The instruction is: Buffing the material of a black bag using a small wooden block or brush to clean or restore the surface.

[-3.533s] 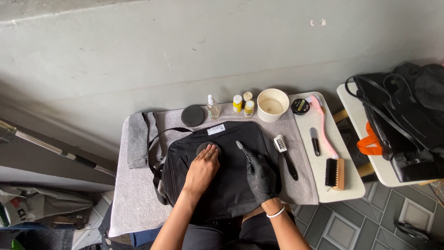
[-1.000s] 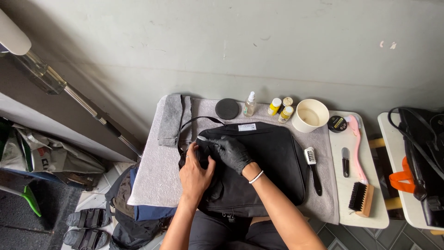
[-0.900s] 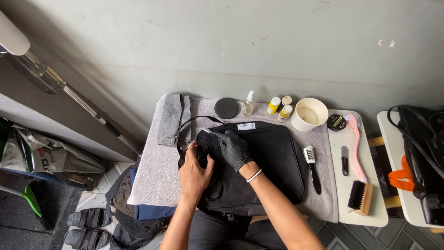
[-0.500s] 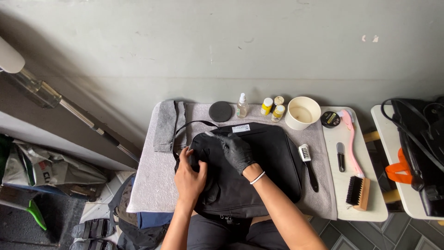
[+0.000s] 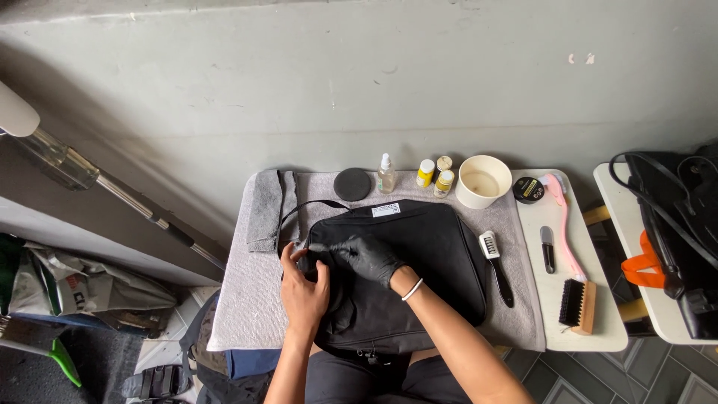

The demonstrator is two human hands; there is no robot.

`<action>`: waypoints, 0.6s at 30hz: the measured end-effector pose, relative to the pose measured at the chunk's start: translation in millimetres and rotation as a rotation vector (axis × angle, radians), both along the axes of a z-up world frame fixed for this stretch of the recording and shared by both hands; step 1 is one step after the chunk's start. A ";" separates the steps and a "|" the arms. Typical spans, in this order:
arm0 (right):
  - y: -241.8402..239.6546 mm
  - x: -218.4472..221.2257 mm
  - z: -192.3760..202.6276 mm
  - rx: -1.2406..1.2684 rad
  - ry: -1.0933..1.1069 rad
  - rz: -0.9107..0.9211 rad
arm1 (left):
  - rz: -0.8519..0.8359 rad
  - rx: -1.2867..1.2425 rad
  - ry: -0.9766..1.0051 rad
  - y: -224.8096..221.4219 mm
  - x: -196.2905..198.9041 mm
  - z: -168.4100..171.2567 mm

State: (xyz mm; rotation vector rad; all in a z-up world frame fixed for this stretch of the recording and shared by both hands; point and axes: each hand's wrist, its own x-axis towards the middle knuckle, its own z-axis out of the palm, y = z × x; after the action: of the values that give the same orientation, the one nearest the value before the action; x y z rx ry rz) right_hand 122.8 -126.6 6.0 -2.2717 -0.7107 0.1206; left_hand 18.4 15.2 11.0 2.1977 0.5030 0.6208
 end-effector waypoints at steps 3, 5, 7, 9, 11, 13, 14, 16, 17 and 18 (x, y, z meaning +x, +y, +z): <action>-4.7 -13.7 46.5 -0.180 -0.128 -0.116 | -0.013 -0.014 -0.005 -1.4 -1.6 11.4; -3.8 -10.9 27.0 -0.141 -0.088 -0.095 | -0.008 -0.019 -0.008 -1.9 -0.1 9.6; -9.3 -9.7 12.5 -0.104 -0.035 -0.076 | -0.006 -0.024 0.002 -1.4 -3.1 9.9; -21.3 -1.5 6.7 -0.191 -0.115 -0.172 | -0.017 -0.012 -0.001 -0.7 -2.8 13.4; -30.6 -17.2 39.5 -0.147 -0.063 -0.161 | -0.015 0.011 -0.010 -0.1 -2.1 9.7; -40.0 -22.5 47.7 -0.102 -0.003 -0.151 | -0.015 0.036 -0.012 1.7 -2.8 7.4; -46.3 -18.9 39.8 -0.157 -0.064 -0.210 | -0.008 0.056 -0.006 1.9 -2.8 6.3; -56.5 -16.2 24.4 -0.215 -0.128 -0.266 | 0.000 0.071 -0.004 0.9 -2.9 4.4; -60.5 -16.9 17.2 -0.150 -0.074 -0.220 | 0.005 0.072 0.003 -0.2 -2.9 3.7; -63.5 -18.3 9.8 -0.084 -0.018 -0.175 | 0.009 0.074 0.011 -0.2 -3.4 3.5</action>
State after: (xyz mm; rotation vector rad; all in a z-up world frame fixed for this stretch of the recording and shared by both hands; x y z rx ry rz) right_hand 104.6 -190.0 15.9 -2.4063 -0.5219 0.0472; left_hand 15.0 15.0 14.5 2.2711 0.5038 0.6416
